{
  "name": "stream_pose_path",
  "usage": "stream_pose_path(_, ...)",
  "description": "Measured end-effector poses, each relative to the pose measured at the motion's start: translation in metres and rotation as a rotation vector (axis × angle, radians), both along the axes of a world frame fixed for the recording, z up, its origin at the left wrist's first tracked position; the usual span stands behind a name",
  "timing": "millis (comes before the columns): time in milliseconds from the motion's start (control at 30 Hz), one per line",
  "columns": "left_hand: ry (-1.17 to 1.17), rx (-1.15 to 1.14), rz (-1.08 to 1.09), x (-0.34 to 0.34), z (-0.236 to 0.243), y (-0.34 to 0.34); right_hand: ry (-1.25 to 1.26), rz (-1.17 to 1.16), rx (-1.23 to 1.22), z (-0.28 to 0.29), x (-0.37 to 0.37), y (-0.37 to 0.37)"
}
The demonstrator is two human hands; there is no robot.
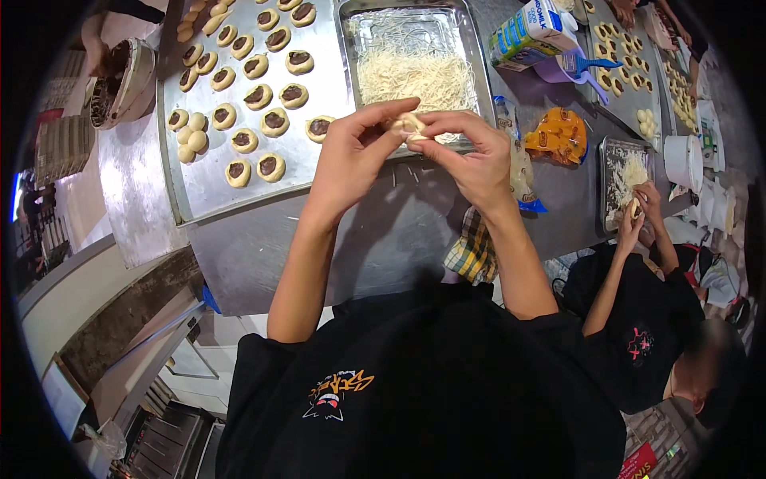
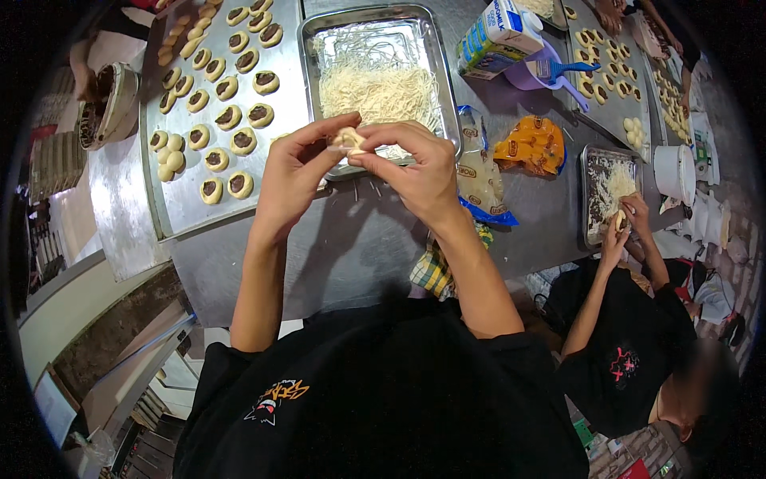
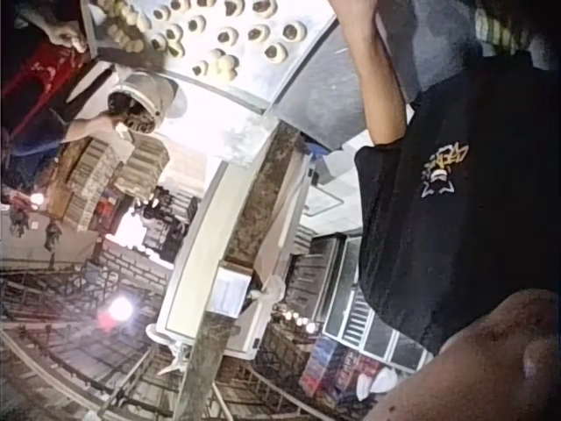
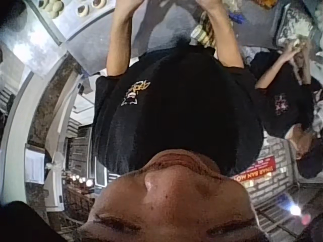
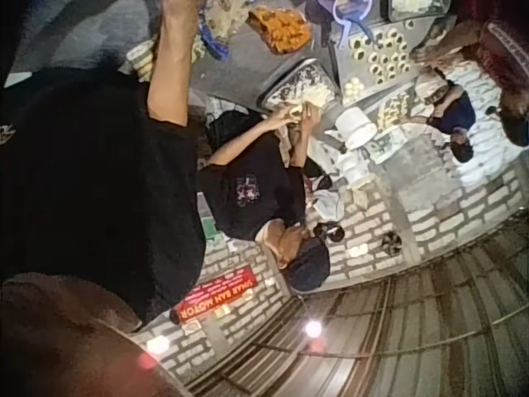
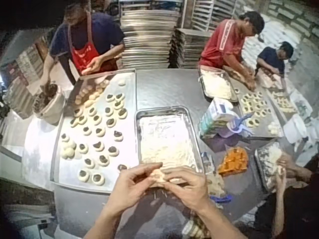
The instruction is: Preparing pastries by adding cheese filling and shaping dough on a tray.
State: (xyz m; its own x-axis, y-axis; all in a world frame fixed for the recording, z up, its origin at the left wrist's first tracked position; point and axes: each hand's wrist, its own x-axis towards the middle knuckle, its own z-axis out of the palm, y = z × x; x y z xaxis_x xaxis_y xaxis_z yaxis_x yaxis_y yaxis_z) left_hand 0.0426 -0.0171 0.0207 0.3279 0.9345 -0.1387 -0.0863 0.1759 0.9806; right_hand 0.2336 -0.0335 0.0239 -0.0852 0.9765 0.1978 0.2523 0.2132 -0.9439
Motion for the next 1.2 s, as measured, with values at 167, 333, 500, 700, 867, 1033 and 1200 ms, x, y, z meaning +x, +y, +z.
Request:
stream_pose_path(167,0.328,0.237,-0.177,0.006,0.028,-0.004,-0.475,0.094,0.217,0.010,0.010,-0.003)
stream_pose_path(333,0.406,0.541,-0.188,0.010,0.028,-0.012,-0.480,0.107,0.352,0.010,0.005,-0.015)
stream_pose_path(500,-0.079,0.004,-0.213,0.004,0.036,-0.013,-0.208,0.069,0.088,0.015,0.006,-0.028)
stream_pose_path(700,-0.504,-0.383,0.035,-0.011,0.007,-0.043,-0.122,0.010,0.072,0.025,-0.004,-0.036)
stream_pose_path(867,-0.637,-0.556,0.229,-0.028,-0.024,-0.070,-0.247,0.076,0.089,0.036,-0.027,-0.047)
stream_pose_path(1033,-0.513,-0.453,0.268,-0.053,0.000,-0.095,-0.175,0.137,0.159,0.033,-0.055,-0.059)
stream_pose_path(1200,-0.394,-0.194,0.312,-0.090,0.010,-0.114,0.070,0.143,-0.041,0.045,-0.111,-0.085)
